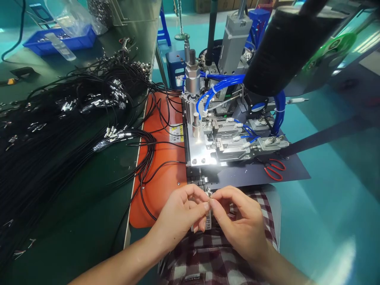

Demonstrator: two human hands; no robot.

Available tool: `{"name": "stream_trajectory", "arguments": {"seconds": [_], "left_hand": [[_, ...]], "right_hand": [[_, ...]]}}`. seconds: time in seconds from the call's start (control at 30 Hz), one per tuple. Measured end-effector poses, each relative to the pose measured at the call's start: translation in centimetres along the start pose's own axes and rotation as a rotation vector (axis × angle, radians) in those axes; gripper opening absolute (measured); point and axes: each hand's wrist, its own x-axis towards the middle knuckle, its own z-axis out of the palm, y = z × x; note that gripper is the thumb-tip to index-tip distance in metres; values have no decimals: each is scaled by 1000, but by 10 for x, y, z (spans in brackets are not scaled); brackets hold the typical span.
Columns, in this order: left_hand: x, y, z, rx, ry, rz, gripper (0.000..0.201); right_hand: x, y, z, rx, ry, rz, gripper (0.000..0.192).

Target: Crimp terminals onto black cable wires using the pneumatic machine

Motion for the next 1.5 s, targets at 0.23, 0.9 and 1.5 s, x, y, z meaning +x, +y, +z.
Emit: {"name": "stream_trajectory", "arguments": {"seconds": [0.23,0.9,1.5], "left_hand": [[-3,3,3,14,57,10,23],[1,1,5,120,75,34,17],[1,4,3,18,54,-8,22]], "right_hand": [[0,0,0,432,-89,430,12],[-6,11,-9,-4,-72,-25,15],[-4,13,-16,-220,-111,-288,36]]}}
